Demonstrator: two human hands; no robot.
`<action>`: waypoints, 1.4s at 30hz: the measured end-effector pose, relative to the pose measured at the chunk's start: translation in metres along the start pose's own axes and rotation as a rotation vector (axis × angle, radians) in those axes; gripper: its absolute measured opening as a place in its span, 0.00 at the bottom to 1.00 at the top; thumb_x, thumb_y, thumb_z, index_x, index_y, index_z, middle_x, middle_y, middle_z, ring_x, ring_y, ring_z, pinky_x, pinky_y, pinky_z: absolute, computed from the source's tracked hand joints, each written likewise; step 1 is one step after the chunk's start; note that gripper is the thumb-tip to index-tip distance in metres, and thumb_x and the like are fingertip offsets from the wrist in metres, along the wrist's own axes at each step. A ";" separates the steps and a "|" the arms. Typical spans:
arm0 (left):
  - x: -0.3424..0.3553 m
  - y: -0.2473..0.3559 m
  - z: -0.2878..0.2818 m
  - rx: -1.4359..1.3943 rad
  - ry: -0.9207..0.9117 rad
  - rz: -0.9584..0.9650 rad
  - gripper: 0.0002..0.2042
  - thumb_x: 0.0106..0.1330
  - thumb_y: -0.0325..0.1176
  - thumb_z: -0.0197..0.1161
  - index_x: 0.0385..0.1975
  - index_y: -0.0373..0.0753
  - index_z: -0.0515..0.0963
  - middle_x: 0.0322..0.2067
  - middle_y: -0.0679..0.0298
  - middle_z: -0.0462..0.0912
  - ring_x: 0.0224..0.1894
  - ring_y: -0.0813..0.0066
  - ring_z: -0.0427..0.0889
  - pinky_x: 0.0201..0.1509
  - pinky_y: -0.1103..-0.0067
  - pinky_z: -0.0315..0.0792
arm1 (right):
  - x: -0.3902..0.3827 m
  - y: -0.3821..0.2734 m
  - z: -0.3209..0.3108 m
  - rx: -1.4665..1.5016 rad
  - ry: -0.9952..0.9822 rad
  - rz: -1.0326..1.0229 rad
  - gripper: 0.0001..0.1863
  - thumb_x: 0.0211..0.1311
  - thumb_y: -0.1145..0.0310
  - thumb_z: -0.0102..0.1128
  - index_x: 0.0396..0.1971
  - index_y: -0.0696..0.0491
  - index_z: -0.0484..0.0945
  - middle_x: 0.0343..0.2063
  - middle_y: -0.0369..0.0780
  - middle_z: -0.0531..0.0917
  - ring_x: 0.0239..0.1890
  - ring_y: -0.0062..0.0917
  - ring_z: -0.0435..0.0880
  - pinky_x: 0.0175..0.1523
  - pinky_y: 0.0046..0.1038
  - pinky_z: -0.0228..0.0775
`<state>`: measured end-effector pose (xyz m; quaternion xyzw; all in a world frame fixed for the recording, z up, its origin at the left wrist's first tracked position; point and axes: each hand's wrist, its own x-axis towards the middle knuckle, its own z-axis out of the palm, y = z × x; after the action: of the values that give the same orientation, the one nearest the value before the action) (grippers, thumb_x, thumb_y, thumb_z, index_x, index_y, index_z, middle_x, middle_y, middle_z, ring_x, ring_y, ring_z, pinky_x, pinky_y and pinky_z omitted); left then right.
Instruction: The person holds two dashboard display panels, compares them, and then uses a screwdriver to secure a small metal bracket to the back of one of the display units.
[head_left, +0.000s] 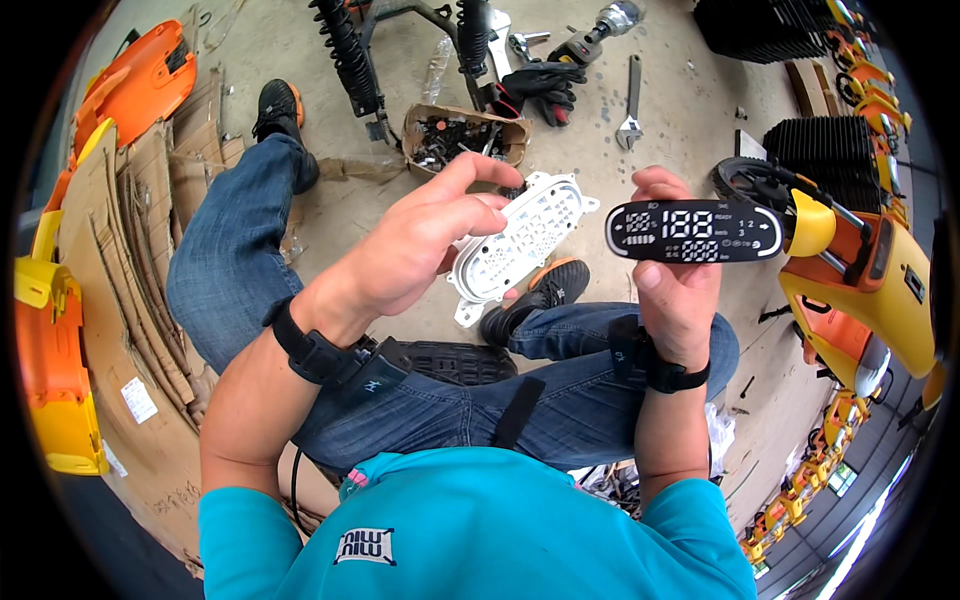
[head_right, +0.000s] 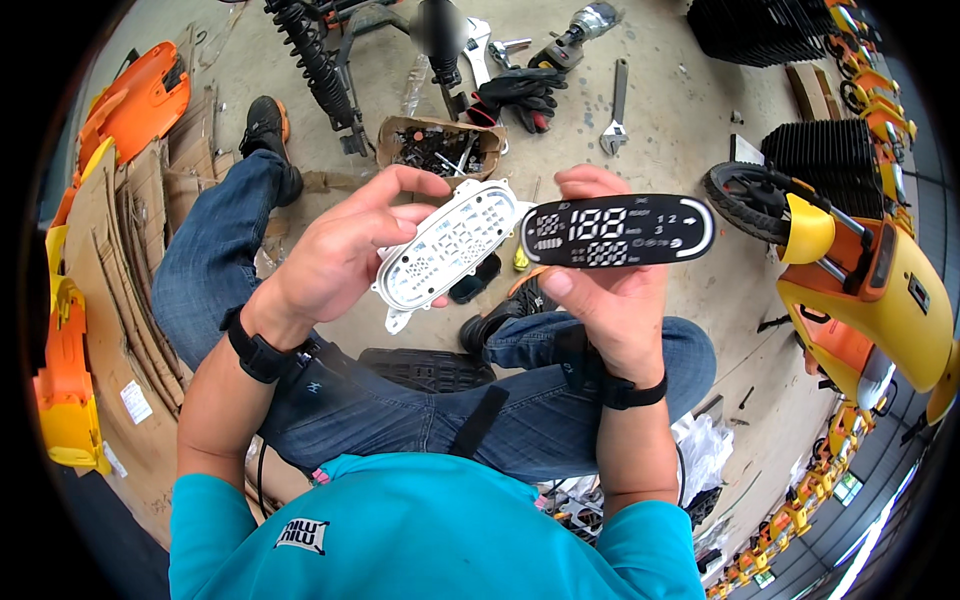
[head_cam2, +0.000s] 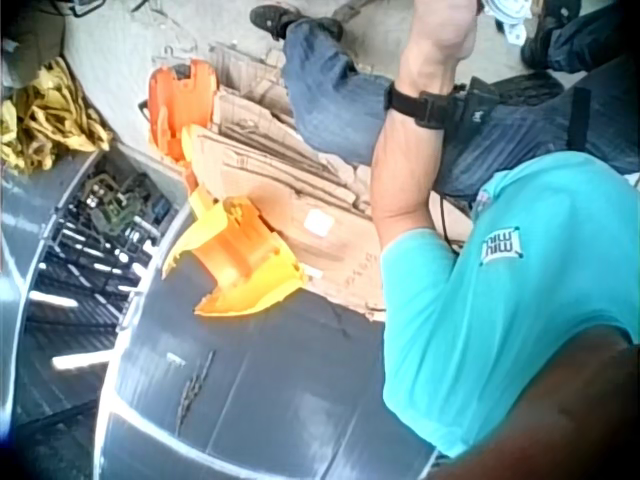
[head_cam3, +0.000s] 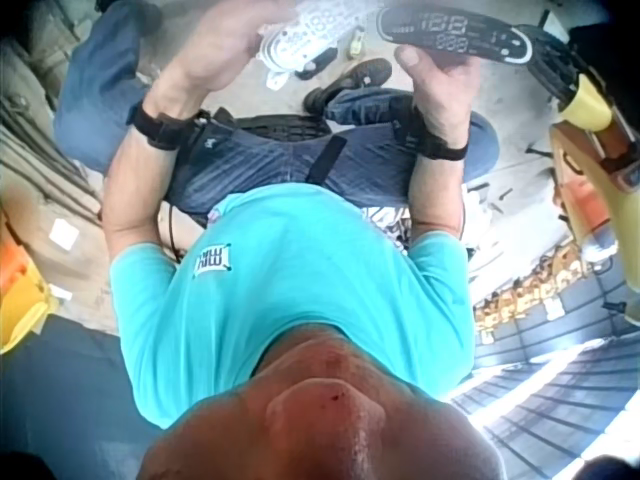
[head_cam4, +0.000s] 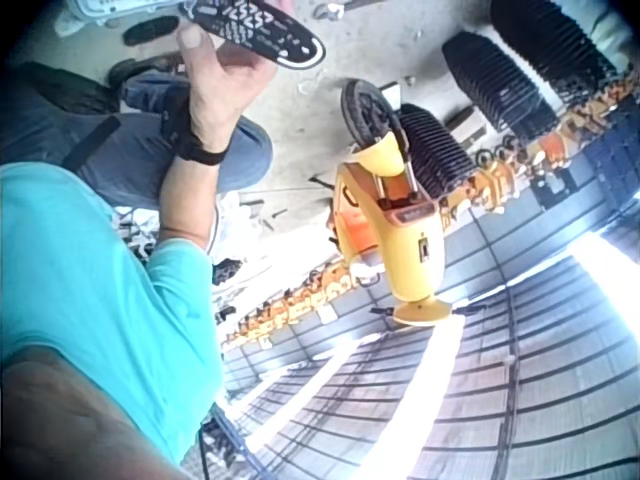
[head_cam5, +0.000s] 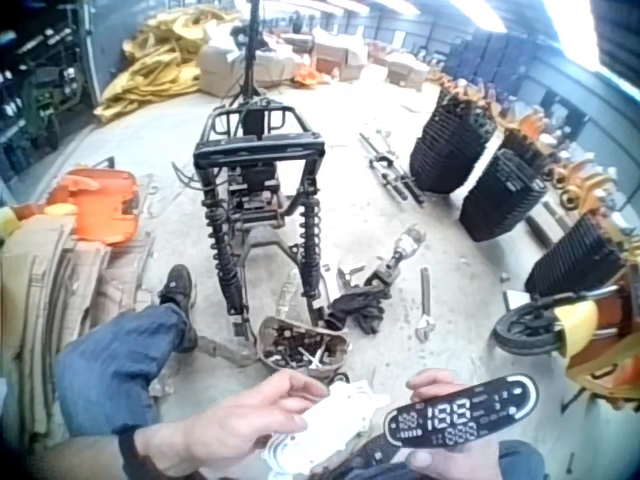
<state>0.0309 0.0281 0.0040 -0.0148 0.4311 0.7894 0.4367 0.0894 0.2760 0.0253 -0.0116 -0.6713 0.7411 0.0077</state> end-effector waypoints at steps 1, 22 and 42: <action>-0.001 0.002 0.001 0.011 -0.006 -0.004 0.19 0.70 0.29 0.47 0.59 0.30 0.63 0.55 0.48 0.77 0.47 0.65 0.84 0.46 0.69 0.83 | 0.001 -0.002 -0.003 -0.034 0.022 0.000 0.38 0.46 0.61 0.78 0.58 0.57 0.72 0.62 0.47 0.70 0.63 0.33 0.71 0.68 0.34 0.62; -0.006 0.016 0.003 -0.251 -0.142 0.197 0.25 0.79 0.43 0.38 0.62 0.27 0.64 0.56 0.46 0.74 0.54 0.57 0.81 0.56 0.64 0.79 | 0.014 -0.007 -0.010 0.254 -0.073 0.043 0.38 0.46 0.57 0.79 0.56 0.58 0.74 0.60 0.54 0.73 0.64 0.40 0.71 0.70 0.42 0.58; -0.004 0.009 0.006 -0.258 -0.197 0.125 0.30 0.79 0.53 0.35 0.62 0.31 0.66 0.54 0.51 0.78 0.55 0.61 0.81 0.52 0.62 0.82 | 0.010 -0.011 -0.006 0.236 -0.129 0.039 0.35 0.48 0.65 0.77 0.57 0.59 0.72 0.58 0.53 0.74 0.58 0.32 0.76 0.64 0.35 0.69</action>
<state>0.0285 0.0275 0.0153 0.0334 0.2812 0.8614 0.4216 0.0792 0.2834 0.0353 0.0239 -0.5780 0.8142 -0.0487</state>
